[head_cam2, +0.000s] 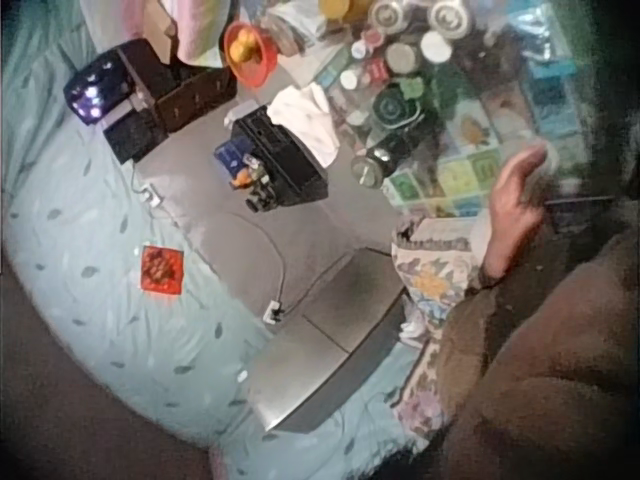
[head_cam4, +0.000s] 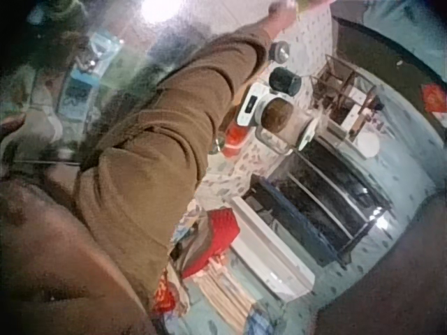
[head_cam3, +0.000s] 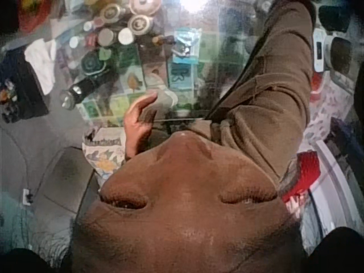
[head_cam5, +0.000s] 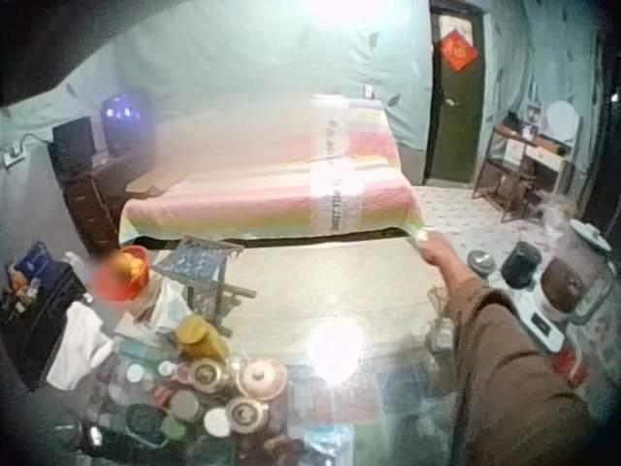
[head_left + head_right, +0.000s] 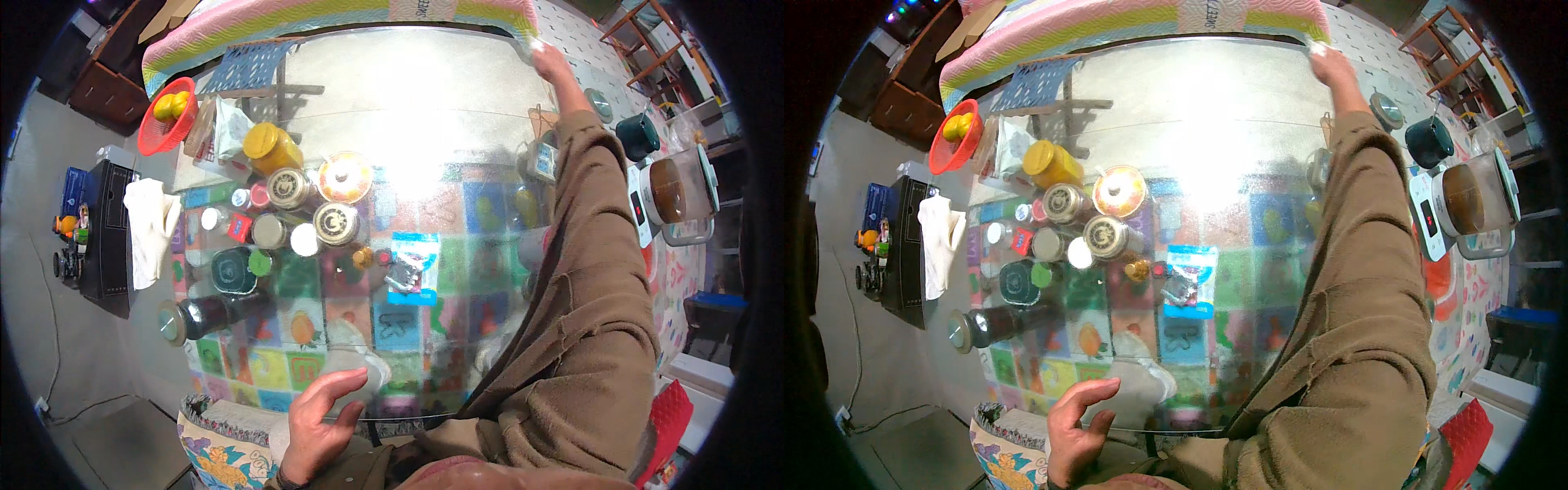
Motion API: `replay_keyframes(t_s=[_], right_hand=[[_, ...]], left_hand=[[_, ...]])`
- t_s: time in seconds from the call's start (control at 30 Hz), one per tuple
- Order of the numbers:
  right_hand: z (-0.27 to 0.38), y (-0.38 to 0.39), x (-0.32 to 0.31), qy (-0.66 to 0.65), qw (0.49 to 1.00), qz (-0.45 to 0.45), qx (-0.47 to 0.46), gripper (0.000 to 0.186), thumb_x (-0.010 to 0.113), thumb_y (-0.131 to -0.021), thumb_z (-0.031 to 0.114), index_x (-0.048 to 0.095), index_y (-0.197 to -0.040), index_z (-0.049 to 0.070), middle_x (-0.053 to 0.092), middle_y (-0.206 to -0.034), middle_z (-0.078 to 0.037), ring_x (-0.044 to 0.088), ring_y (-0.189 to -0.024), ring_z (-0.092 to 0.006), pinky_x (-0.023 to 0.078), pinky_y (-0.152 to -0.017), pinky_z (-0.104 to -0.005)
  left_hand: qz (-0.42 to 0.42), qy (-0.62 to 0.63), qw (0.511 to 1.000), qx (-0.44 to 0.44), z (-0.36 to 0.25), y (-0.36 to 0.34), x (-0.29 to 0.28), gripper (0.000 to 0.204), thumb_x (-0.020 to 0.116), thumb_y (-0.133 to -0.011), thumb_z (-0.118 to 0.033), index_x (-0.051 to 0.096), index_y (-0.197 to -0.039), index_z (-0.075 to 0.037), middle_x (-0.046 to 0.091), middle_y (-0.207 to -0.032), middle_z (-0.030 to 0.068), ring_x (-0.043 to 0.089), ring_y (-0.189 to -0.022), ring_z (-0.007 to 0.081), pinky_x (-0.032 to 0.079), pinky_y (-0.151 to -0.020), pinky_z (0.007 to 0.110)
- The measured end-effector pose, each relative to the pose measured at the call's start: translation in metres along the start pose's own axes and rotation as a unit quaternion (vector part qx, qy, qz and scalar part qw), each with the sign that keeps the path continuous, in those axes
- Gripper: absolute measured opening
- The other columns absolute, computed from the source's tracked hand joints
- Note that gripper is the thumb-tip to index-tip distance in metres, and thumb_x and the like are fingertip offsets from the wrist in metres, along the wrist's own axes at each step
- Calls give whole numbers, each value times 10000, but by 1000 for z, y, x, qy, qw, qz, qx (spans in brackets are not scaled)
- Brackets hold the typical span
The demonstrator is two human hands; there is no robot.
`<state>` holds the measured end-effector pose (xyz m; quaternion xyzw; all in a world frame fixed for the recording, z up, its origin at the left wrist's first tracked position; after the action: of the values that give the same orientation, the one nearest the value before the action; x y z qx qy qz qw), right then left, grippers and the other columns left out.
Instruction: The person wipes a glass-top table with a white cloth, moving items like jars, a kettle, and a bowl of fruit aside to reach different areas. They repeatedly wipe the surface and reposition objects during the cleaning process.
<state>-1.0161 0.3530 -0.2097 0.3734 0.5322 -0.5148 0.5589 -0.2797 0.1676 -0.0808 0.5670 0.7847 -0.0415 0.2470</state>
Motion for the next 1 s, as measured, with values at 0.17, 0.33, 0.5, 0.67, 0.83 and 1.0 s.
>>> replay_keyframes(t_s=[0.17,0.33,0.5,0.67,0.83,1.0], right_hand=[[-72,36,-16,17,988,-33,152,602,422,-938,416,505,-1440,96,474,-1503,-173,404,-1416,-367,321,-1161,-480],[-52,64,-25,45,964,-68,253,604,455,-910,369,519,-1427,64,475,-1511,-159,406,-1426,-341,321,-1166,-449],[32,54,-13,32,994,-19,100,490,507,-898,324,618,-1296,60,599,-1362,-195,583,-1252,-384,465,-1040,-470],[259,74,32,-18,971,-32,-238,385,445,-980,339,653,-1085,33,688,-1107,-203,658,-1031,-386,511,-895,-505],[434,169,60,-47,874,-99,-473,449,483,-955,315,545,-1328,72,559,-1379,-165,573,-1229,-334,461,-1019,-491],[401,133,39,-60,924,-10,-379,452,416,-1004,362,566,-1319,76,582,-1372,-174,563,-1249,-363,443,-1049,-499]], left_hand=[[7,68,998,-17,-3,6,-1,354,722,-824,21,685,-1171,-39,693,-1203,133,658,-1130,278,513,-969,357],[17,138,990,22,-6,15,-10,294,685,-873,-4,679,-1166,-16,661,-1258,170,627,-1185,281,475,-1028,382],[48,87,991,93,-9,18,-11,306,710,-880,-59,675,-1181,-25,667,-1260,167,638,-1170,292,484,-1010,385],[51,84,990,102,-13,15,-6,340,722,-856,-42,669,-1192,-28,667,-1257,172,643,-1160,303,493,-999,387],[44,97,993,42,-12,10,0,353,724,-843,-7,674,-1191,-35,670,-1251,146,652,-1142,289,510,-982,375],[27,53,998,-3,-1,6,3,363,737,-816,3,681,-1173,-29,676,-1233,134,662,-1122,284,523,-963,366]])
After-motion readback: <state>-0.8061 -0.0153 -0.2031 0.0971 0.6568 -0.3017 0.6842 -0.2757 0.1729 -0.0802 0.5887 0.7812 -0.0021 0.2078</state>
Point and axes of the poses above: each hand's wrist, its own y-axis away from the middle knuckle, its own x-axis out of the palm, z = x × y, the point moved 2 cm from there along -y, towards the middle knuckle
